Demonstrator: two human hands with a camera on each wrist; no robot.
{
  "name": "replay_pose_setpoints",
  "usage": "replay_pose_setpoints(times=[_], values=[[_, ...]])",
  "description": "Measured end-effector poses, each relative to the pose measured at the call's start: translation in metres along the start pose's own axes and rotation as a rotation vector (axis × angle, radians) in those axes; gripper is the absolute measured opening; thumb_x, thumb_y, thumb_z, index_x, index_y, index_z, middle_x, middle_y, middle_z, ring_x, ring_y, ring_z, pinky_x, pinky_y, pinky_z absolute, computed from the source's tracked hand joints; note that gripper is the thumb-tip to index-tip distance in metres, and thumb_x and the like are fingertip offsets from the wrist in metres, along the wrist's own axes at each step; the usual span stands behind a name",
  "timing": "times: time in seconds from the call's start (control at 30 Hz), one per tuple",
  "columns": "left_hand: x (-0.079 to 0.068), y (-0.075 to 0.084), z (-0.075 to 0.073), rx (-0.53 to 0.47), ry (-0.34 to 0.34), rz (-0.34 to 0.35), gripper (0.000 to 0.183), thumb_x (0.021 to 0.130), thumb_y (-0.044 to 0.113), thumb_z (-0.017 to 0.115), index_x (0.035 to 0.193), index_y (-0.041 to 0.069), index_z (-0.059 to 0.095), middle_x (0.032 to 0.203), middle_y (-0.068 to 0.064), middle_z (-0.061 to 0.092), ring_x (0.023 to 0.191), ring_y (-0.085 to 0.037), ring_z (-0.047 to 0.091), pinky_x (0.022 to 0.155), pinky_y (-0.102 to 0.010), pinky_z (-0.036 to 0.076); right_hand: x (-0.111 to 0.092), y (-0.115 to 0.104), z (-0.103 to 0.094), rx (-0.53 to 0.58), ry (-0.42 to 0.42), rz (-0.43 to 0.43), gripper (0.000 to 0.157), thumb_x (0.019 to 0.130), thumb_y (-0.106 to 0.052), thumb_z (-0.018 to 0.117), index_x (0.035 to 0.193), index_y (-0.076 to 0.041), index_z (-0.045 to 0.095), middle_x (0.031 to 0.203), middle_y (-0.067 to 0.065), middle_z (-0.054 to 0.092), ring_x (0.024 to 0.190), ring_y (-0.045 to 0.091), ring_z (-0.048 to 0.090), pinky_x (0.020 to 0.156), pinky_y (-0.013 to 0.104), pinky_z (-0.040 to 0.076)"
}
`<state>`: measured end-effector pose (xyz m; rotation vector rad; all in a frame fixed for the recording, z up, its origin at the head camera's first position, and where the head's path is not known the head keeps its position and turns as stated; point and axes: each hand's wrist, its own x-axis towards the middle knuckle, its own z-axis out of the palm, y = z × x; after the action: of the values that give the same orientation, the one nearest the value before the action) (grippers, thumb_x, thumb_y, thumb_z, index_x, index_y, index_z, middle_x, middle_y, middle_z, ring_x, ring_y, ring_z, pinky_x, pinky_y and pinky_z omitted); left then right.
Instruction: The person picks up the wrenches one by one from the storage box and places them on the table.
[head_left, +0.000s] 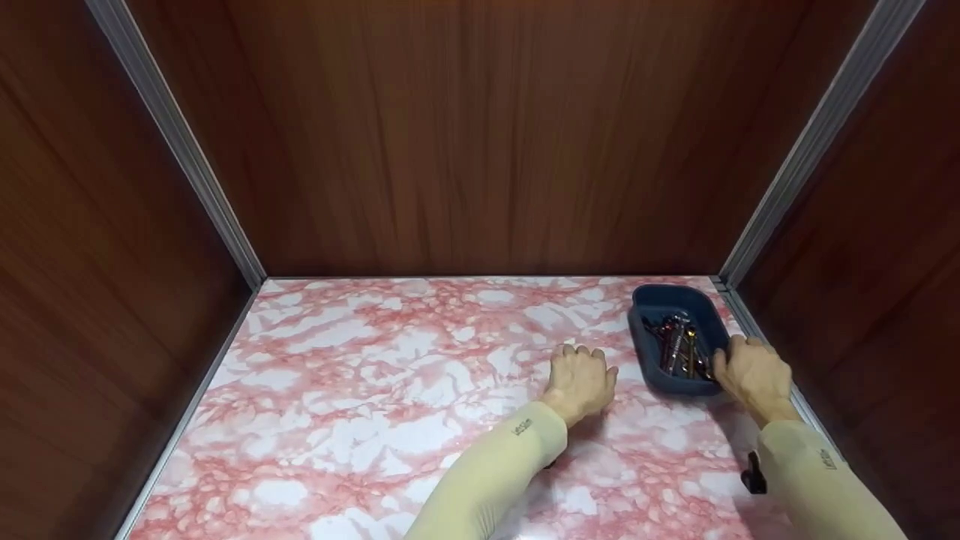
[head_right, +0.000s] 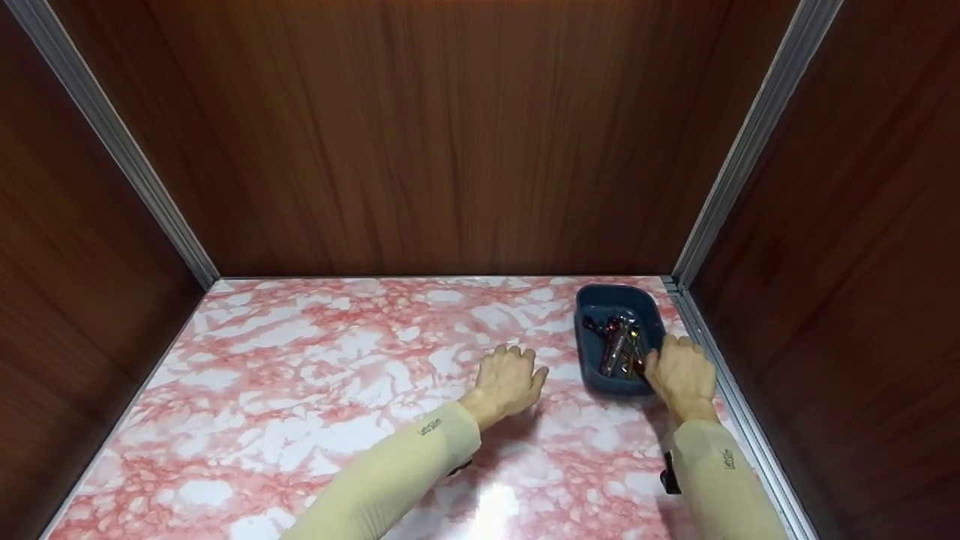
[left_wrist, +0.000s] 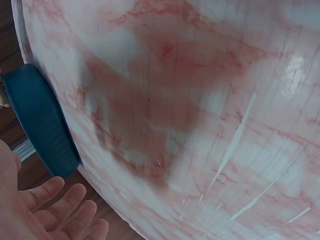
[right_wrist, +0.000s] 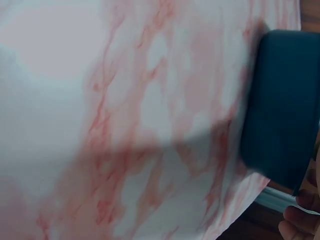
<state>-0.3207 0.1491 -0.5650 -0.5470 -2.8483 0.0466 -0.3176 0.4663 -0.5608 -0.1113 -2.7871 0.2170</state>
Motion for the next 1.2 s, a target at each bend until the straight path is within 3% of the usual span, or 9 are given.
replay_pose_setpoints(times=[0.1, 0.43, 0.6, 0.83, 1.03, 1.2], values=[[0.0, 0.0, 0.0, 0.0, -0.002, 0.007, 0.05, 0.114, 0.061, 0.044, 0.114, 0.023, 0.077, 0.109, 0.001, 0.081, 0.103, -0.021, 0.074, 0.086, -0.038, 0.059, -0.003, 0.006, 0.002, 0.005, 0.009, 0.009, 0.038, 0.108, -0.027, 0.059, 0.097, 0.009, 0.06, 0.086, 0.036, 0.065, 0.074, 0.057, 0.067, 0.056, 0.071, 0.055], [-0.001, -0.003, -0.001, -0.051, -0.011, 0.008, 0.049, 0.114, 0.06, 0.047, 0.116, 0.021, 0.077, 0.111, 0.0, 0.081, 0.101, -0.021, 0.072, 0.085, -0.037, 0.059, -0.002, 0.023, 0.0, -0.005, -0.174, 0.083, 0.058, 0.115, -0.044, 0.044, 0.117, 0.013, 0.053, 0.085, 0.038, 0.066, 0.066, 0.049, 0.068, 0.052, 0.061, 0.055], [-0.001, -0.004, -0.001, -0.07, 0.003, 0.005, 0.046, 0.113, 0.056, 0.048, 0.113, 0.021, 0.078, 0.109, -0.001, 0.081, 0.1, -0.021, 0.073, 0.083, -0.037, 0.061, -0.002, 0.027, 0.0, -0.011, -0.216, 0.085, 0.062, 0.116, -0.045, 0.036, 0.109, 0.012, 0.06, 0.087, 0.039, 0.067, 0.071, 0.053, 0.069, 0.053, 0.063, 0.053], [0.001, -0.006, -0.002, -0.04, 0.007, -0.012, 0.043, 0.113, 0.055, 0.049, 0.117, 0.021, 0.074, 0.11, -0.001, 0.08, 0.102, -0.022, 0.072, 0.084, -0.039, 0.06, -0.001, 0.025, 0.004, -0.043, -0.178, 0.034, 0.062, 0.117, -0.04, 0.033, 0.104, 0.012, 0.064, 0.088, 0.04, 0.067, 0.077, 0.055, 0.066, 0.063, 0.065, 0.053], [0.001, -0.006, -0.002, -0.032, -0.002, 0.0, 0.043, 0.113, 0.055, 0.045, 0.12, 0.022, 0.071, 0.113, -0.001, 0.08, 0.106, -0.023, 0.071, 0.089, -0.042, 0.057, -0.002, 0.024, 0.008, -0.06, -0.123, 0.015, 0.058, 0.116, -0.036, 0.037, 0.106, 0.013, 0.067, 0.101, 0.043, 0.069, 0.096, 0.058, 0.06, 0.077, 0.067, 0.042], [0.002, -0.007, -0.001, -0.045, -0.018, -0.01, 0.043, 0.113, 0.056, 0.046, 0.125, 0.022, 0.07, 0.118, -0.002, 0.079, 0.11, -0.024, 0.069, 0.092, -0.043, 0.055, -0.003, 0.021, 0.013, -0.02, -0.092, 0.007, 0.055, 0.115, -0.033, 0.04, 0.102, 0.013, 0.066, 0.1, 0.044, 0.069, 0.094, 0.062, 0.064, 0.076, 0.073, 0.048]])
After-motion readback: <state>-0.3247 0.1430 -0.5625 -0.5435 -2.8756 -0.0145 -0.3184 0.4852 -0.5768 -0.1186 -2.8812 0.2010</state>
